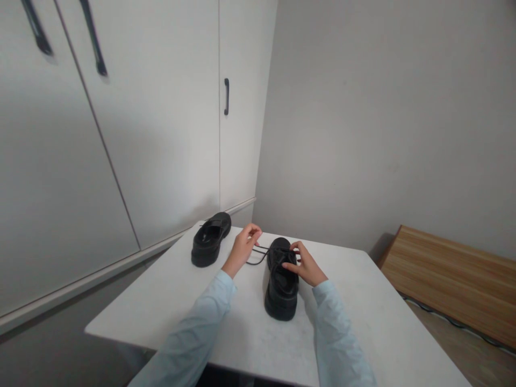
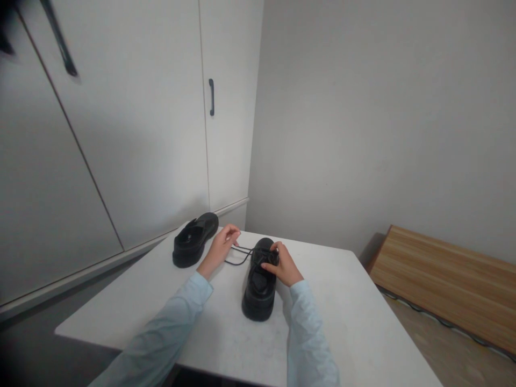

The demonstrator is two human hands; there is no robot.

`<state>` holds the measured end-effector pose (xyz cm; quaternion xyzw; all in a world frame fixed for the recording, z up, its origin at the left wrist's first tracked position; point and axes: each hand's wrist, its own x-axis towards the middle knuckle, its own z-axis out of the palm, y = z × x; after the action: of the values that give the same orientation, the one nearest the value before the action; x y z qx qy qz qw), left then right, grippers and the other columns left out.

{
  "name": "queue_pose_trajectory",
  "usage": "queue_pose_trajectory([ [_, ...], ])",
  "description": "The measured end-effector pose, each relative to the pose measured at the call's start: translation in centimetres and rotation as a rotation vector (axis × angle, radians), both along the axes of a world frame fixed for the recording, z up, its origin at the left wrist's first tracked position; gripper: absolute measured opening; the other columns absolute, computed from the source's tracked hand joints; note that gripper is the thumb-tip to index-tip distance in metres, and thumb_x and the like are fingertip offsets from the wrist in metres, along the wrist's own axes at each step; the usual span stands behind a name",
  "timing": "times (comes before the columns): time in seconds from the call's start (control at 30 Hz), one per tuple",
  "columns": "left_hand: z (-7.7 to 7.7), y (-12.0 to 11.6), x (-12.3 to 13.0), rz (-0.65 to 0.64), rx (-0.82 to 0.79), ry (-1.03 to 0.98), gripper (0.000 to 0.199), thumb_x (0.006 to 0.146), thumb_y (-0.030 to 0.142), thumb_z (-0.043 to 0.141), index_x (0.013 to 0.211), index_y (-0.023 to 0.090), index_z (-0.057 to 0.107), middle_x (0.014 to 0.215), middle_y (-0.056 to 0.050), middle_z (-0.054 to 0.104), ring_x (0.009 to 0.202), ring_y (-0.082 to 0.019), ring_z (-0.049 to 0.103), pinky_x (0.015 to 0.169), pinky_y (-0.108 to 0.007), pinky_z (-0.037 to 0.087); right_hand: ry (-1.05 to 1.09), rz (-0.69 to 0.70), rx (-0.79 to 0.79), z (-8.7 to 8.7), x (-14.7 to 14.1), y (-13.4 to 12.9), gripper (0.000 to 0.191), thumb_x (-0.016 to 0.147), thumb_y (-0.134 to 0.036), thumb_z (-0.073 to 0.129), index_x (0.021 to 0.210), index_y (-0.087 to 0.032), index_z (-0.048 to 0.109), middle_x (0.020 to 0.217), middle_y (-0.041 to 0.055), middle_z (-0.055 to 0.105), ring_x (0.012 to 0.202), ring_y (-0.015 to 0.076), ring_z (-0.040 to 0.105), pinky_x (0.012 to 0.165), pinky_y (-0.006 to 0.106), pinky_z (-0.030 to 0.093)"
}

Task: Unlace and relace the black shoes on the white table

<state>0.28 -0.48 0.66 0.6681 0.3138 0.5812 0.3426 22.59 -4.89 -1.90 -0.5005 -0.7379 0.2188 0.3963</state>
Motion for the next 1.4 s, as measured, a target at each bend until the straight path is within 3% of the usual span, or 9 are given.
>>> queue_pose_trajectory([
  [0.2,-1.0,-0.5,1.0,-0.040,0.125,0.337,0.008,0.079,0.024,0.057,0.075,0.018,0.061,0.075,-0.001,0.060,0.074,-0.015,0.056,0.067,-0.024,0.044,-0.012,0.016,0.095,0.9,-0.8,-0.5,0.025,0.067,-0.028,0.067,0.085,-0.022,0.049,0.110,0.0060,0.050,0.106,0.0240,0.049,0.086,0.041,0.042],
  [0.4,-1.8,-0.8,1.4,-0.086,0.238,0.461,0.009,0.078,0.027,0.061,0.077,0.020,0.067,0.076,-0.002,0.063,0.076,-0.017,0.058,0.071,-0.027,0.042,-0.020,-0.008,0.154,1.0,-1.3,-0.3,0.008,0.067,-0.021,0.067,0.073,-0.021,0.062,0.119,0.0082,0.049,0.111,0.0244,0.049,0.098,0.042,0.036],
  [0.63,-2.4,-0.6,1.7,-0.068,0.244,0.452,0.012,0.079,0.029,0.061,0.079,0.022,0.070,0.076,-0.003,0.065,0.075,-0.017,0.059,0.072,-0.027,0.042,-0.051,-0.020,0.153,0.4,-1.2,0.2,0.007,0.070,-0.024,0.067,0.075,-0.023,0.071,0.126,0.0079,0.052,0.115,0.0269,0.049,0.100,0.046,0.035],
  [0.93,-2.4,-0.8,1.8,-0.065,0.202,0.461,0.020,0.082,0.034,0.056,0.079,0.023,0.073,0.075,-0.003,0.068,0.072,-0.017,0.061,0.070,-0.026,0.044,-0.040,-0.005,0.114,0.5,-1.5,0.1,0.008,0.070,-0.021,0.067,0.076,-0.022,0.072,0.126,0.0082,0.054,0.115,0.0263,0.049,0.101,0.046,0.034],
  [1.17,-2.2,-1.1,2.3,-0.110,0.059,0.303,0.018,0.077,0.036,0.062,0.076,0.021,0.070,0.071,-0.002,0.070,0.069,-0.016,0.063,0.069,-0.027,0.047,0.019,-0.044,0.113,0.0,-1.8,0.4,0.006,0.067,-0.021,0.068,0.072,-0.022,0.071,0.121,0.0082,0.056,0.113,0.0267,0.050,0.099,0.045,0.035],
  [1.4,-2.2,-1.1,2.2,-0.077,0.051,0.317,0.022,0.076,0.039,0.061,0.069,0.020,0.071,0.071,-0.003,0.068,0.070,-0.017,0.060,0.071,-0.029,0.044,0.074,-0.092,0.097,-0.1,-2.2,0.5,0.002,0.065,-0.022,0.070,0.066,-0.023,0.068,0.111,0.0059,0.058,0.104,0.0243,0.054,0.096,0.043,0.039],
])
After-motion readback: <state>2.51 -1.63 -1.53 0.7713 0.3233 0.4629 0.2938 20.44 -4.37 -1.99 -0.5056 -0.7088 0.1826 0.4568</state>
